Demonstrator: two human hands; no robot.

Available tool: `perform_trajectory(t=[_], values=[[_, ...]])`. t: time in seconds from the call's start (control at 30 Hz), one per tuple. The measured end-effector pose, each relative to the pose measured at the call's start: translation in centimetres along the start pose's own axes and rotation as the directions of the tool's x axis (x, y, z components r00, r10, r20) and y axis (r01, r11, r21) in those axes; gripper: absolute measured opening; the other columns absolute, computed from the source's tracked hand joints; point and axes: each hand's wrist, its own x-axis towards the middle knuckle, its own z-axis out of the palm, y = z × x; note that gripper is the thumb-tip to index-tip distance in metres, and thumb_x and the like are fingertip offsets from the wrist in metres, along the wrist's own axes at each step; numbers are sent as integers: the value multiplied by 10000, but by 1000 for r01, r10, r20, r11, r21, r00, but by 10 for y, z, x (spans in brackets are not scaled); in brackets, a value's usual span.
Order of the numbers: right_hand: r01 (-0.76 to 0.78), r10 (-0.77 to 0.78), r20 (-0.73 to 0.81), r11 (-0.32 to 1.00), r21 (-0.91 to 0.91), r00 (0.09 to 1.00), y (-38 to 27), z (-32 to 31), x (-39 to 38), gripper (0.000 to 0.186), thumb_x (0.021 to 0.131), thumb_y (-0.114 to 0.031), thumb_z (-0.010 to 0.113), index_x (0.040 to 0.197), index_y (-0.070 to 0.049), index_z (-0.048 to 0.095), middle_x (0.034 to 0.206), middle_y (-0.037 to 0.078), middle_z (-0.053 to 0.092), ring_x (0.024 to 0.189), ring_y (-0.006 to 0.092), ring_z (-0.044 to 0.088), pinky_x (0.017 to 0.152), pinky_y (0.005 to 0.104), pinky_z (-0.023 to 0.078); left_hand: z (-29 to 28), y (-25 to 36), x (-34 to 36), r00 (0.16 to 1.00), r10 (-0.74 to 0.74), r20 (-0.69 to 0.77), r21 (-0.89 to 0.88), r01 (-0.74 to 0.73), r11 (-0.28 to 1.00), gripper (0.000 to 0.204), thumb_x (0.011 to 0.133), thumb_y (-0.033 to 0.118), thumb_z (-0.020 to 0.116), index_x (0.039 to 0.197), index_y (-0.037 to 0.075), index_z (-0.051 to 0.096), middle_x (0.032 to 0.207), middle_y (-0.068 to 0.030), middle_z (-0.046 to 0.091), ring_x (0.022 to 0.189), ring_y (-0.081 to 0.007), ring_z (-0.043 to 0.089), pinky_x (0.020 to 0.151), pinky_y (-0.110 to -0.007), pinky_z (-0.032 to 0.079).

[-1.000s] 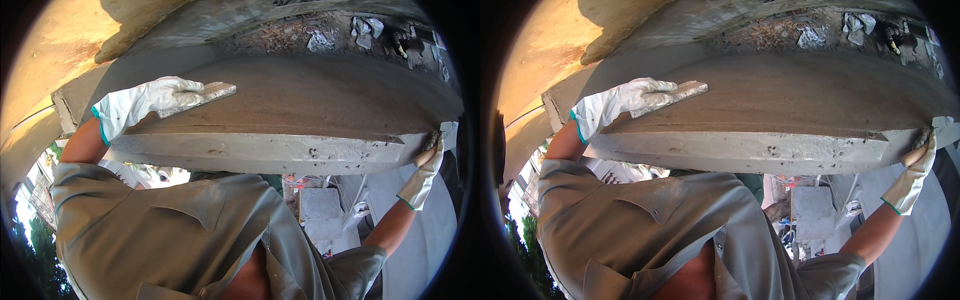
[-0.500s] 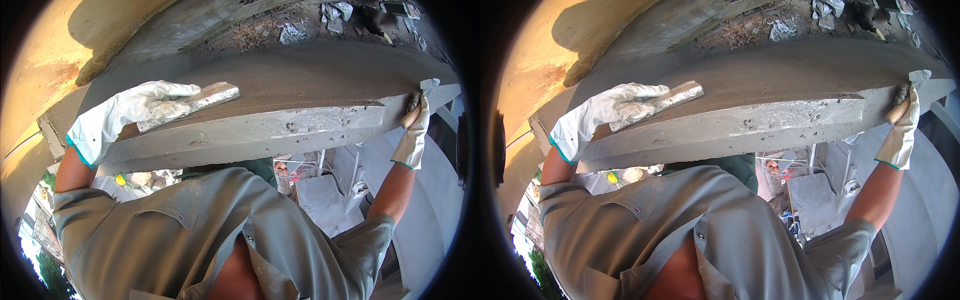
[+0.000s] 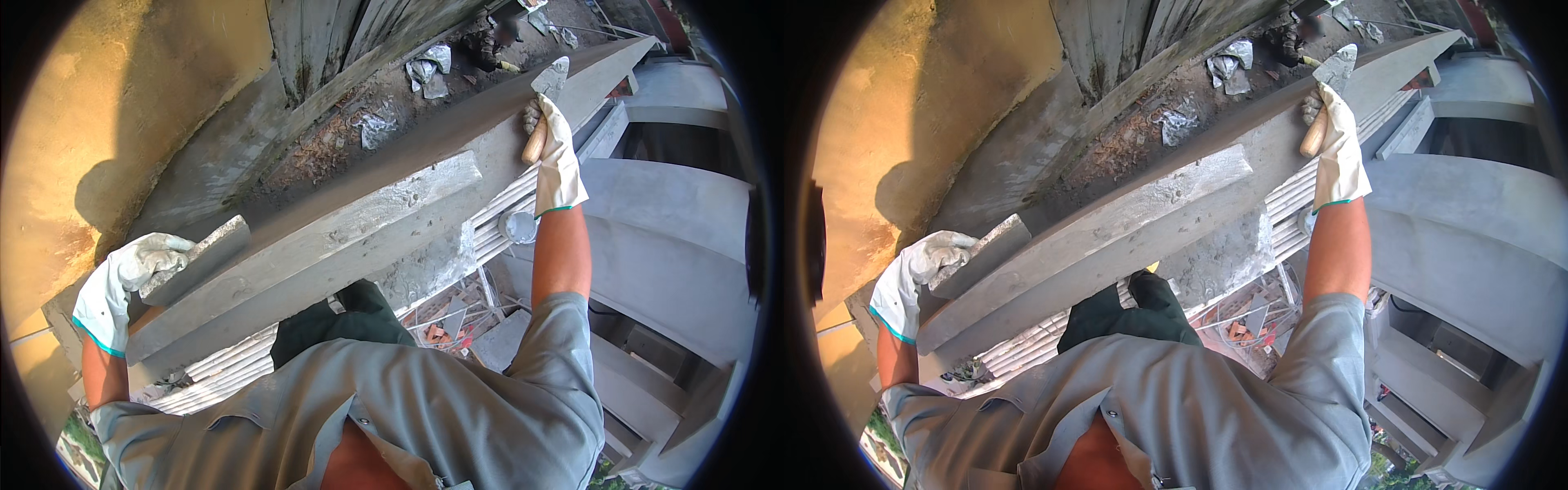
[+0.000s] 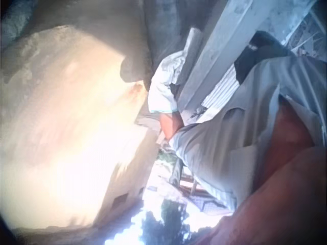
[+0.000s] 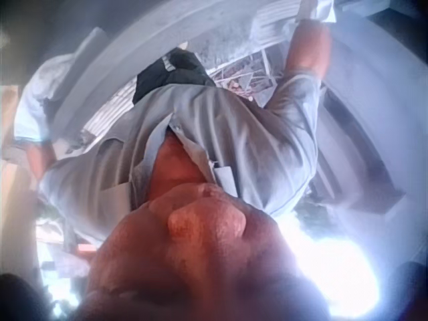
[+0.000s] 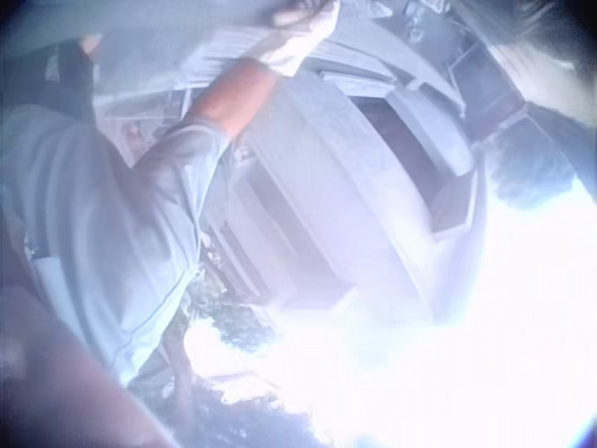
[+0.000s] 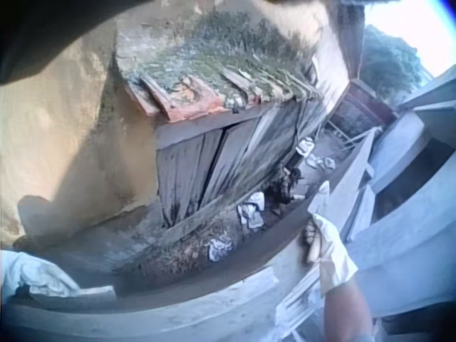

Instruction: The person applies wet cement to a curved brick wall using a trowel and smooths it with a rectangular float. They repeatedly scoop cement from a nearby pile, spread it along the wall surface, and level the finish. Another worker is visible below assisting with materials.

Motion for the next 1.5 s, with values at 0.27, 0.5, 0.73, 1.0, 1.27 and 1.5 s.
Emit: perform_trajectory(t=[0.27, 0.5, 0.73, 1.0, 1.27, 1.5], values=[[25, -30, 52, 994, 103, 998, 3, 3, -2, 212, 1001, -214, 652, 997, -22, 563, 773, 77, 578, 596, 194, 545, 515, 336, 470, 4, 15, 8, 995, -65, 71, 134, 55, 989, 716, 830, 172, 843, 1455, 3, 535, 1166, -58, 686, 983, -108, 616, 863, -268, 508], [10, -15, 41, 995, 104, 999, 7, -2, 4, 263, 990, -259, 675, 989, -17, 572, 762, 92, 598, 593, 206, 567, 511, 344, 482, -1, 15, 1, 985, -155, -70, 76, 160, 984, 555, 879, 109, 753, 1371, -71, 569, 1082, -74, 709, 916, -104, 650, 802, -227, 517], [-22, 20, 25, 996, 91, 999, -11, 5, -17, 367, 981, -359, 680, 1023, 1, 615, 735, 109, 634, 554, 224, 585, 507, 349, 495, 63, 45, -5, 869, -11, -495, 802, 462, 379, 369, 793, 211, 686, 1133, 87, 756, 1029, -222, 733, 999, -372, 705, 852, -451, 554], [290, -300, -87, 950, -116, 950, -59, 22, -106, 278, 989, -312, 686, 1071, -50, 640, 808, 113, 701, 623, 219, 699, 539, 332, 551, 76, 119, -13, 595, 524, -609, 373, -369, 851, 293, 966, 42, 549, 1247, -13, 608, 1045, -26, 694, 889, -136, 633, 844, -302, 516], [487, -667, -118, 642, -592, 736, -62, 78, -216, 271, 949, -297, 763, 1046, -51, 702, 878, 49, 707, 775, 110, 619, 737, 293, 502, 229, 263, 103, 361, 712, -603, -93, -918, 386, 522, 958, 241, 667, 1366, -68, 564, 1256, -150, 711, 1215, -220, 646, 1124, -361, 445], [645, -687, 75, 631, -432, 722, -39, 65, -211, 268, 890, -89, 747, 1136, -15, 669, 1026, 99, 700, 874, 222, 681, 778, 326, 531, 289, 274, 122, -246, 969, 28, 891, -433, -135, 520, 843, 81, 709, 1354, 105, 616, 1277, -163, 689, 1206, -337, 654, 1056, -409, 516]])
